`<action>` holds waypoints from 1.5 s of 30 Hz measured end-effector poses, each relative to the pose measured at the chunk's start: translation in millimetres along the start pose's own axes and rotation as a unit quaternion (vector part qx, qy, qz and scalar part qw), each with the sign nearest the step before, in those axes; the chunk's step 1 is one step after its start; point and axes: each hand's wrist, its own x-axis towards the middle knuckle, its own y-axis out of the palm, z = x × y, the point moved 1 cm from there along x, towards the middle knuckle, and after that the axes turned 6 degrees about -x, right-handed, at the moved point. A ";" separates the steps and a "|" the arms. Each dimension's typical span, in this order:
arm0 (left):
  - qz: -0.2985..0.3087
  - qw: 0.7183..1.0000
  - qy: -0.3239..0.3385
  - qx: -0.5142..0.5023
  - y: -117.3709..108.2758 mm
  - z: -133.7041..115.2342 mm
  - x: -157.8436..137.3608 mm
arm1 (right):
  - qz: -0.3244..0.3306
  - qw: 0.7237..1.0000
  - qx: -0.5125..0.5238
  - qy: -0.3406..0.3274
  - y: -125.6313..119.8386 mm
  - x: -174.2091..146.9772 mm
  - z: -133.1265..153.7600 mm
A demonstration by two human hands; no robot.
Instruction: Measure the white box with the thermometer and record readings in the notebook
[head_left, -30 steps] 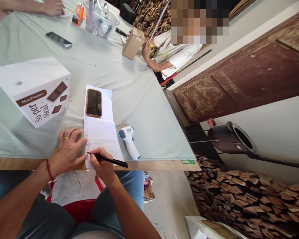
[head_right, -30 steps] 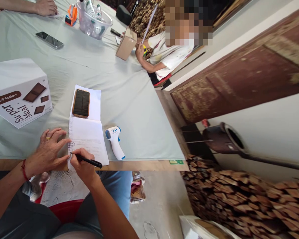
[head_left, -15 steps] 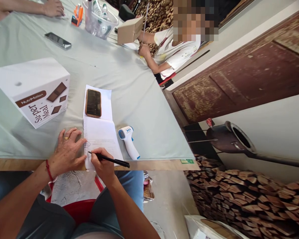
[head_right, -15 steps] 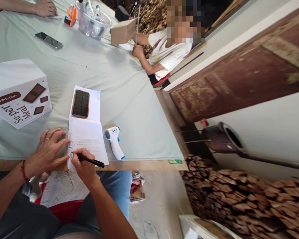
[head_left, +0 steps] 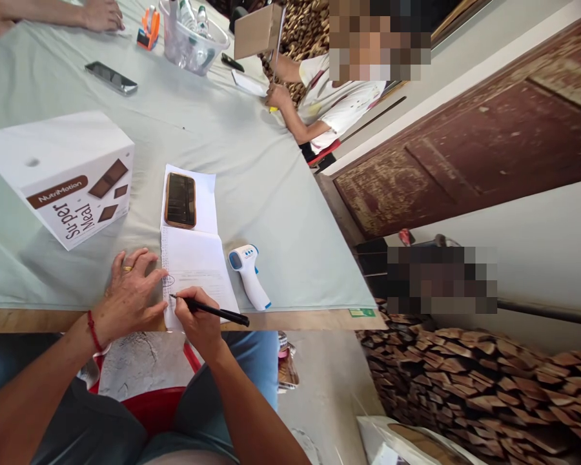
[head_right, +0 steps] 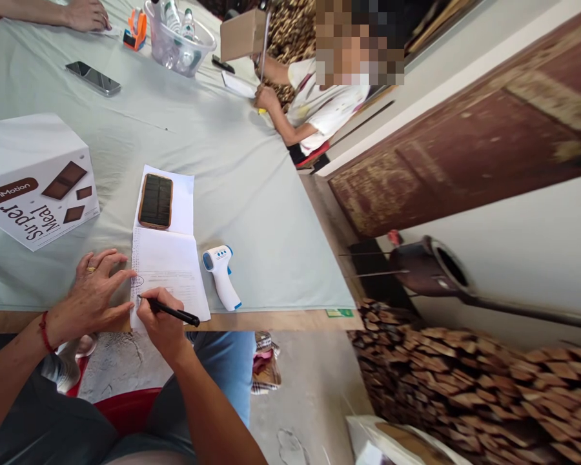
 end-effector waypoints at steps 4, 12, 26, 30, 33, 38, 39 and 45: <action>0.002 1.000 -0.005 -0.009 -0.6 -0.7 0.3 | 0.003 1.000 -0.002 0.000 -0.5 -0.1 -0.1; 0.014 1.000 -0.007 -0.001 -2.3 -1.3 1.2 | 0.012 1.000 0.010 0.016 -1.3 1.3 2.0; 0.005 1.000 -0.008 -0.015 -1.6 -1.1 1.0 | -0.014 0.998 0.027 0.049 -0.9 -1.3 -1.4; 0.008 1.000 -0.009 -0.013 -2.3 -0.9 0.8 | -0.009 0.999 0.020 0.043 -0.8 -1.6 -2.9; 0.005 1.000 -0.009 -0.016 -2.4 -0.9 1.1 | -0.004 1.000 0.009 0.028 0.6 -1.1 -5.1; 0.000 1.000 -0.007 -0.017 -3.0 -0.7 1.2 | -0.025 1.000 -0.010 -0.013 0.5 -3.3 0.6; 0.000 1.000 -0.005 -0.014 -2.7 -0.3 0.9 | -0.048 0.998 -0.014 -0.025 -1.8 -3.8 3.6; -0.050 0.998 0.036 -0.005 -2.3 0.1 0.4 | -0.067 0.982 -0.130 -0.118 -27.4 11.5 0.3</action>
